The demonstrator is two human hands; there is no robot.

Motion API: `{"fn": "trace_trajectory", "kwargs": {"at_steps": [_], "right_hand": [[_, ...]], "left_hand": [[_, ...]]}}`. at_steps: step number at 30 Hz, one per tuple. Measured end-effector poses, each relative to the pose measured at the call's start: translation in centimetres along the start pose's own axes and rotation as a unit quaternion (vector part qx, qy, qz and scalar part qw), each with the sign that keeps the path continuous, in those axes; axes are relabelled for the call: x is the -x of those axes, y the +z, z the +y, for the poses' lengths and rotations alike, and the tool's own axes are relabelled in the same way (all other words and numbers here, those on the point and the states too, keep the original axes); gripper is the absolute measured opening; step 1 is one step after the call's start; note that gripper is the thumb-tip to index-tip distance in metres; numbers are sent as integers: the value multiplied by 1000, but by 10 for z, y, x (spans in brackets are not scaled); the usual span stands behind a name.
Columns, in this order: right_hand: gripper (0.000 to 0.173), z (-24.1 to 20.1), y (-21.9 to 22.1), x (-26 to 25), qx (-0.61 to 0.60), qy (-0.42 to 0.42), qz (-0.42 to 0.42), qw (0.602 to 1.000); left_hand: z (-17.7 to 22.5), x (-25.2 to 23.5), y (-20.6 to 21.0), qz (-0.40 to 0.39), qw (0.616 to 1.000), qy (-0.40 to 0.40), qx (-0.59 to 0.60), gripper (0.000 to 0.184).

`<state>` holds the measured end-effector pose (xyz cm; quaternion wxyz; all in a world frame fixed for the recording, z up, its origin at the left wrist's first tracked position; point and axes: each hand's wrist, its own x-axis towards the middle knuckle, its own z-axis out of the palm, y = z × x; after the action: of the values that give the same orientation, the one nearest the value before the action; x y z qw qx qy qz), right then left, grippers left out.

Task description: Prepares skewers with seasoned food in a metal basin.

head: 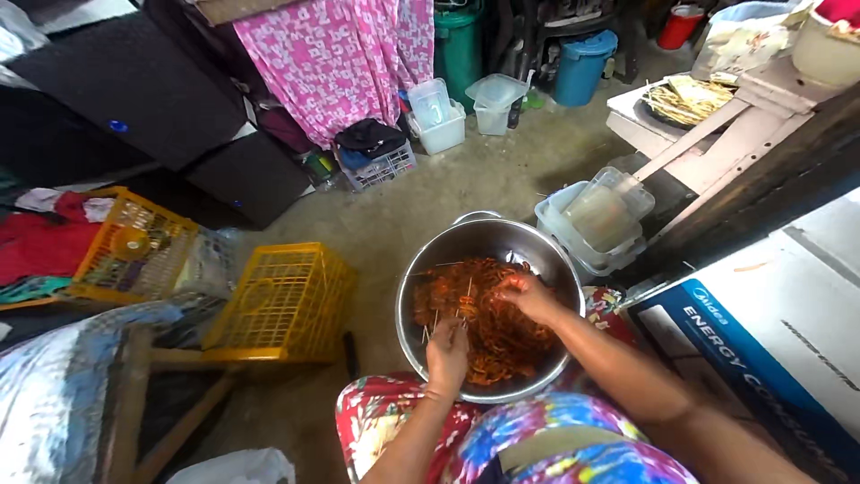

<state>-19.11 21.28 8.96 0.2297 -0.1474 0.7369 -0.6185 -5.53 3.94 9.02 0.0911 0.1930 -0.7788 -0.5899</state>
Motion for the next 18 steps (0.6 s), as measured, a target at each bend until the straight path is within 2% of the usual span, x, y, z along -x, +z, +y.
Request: {"fn": "trace_trajectory", "kwargs": {"at_steps": [2, 5, 8, 11, 18], "right_hand": [[12, -12, -7, 7, -117, -3, 23, 993], [14, -32, -17, 14, -161, 3, 22, 987], [15, -23, -14, 11, -183, 46, 42, 981], [14, -3, -3, 6, -237, 76, 86, 965], [16, 11, 3, 3, -198, 46, 98, 974]], "left_hand": [[0, 4, 10, 22, 999, 26, 29, 17], [-4, 7, 19, 20, 997, 73, 29, 18], [-10, 6, 18, -8, 992, 123, 7, 17], [-11, 7, 17, -39, 991, 128, -32, 17], [-11, 6, 17, -64, 989, 107, -76, 18]]}}
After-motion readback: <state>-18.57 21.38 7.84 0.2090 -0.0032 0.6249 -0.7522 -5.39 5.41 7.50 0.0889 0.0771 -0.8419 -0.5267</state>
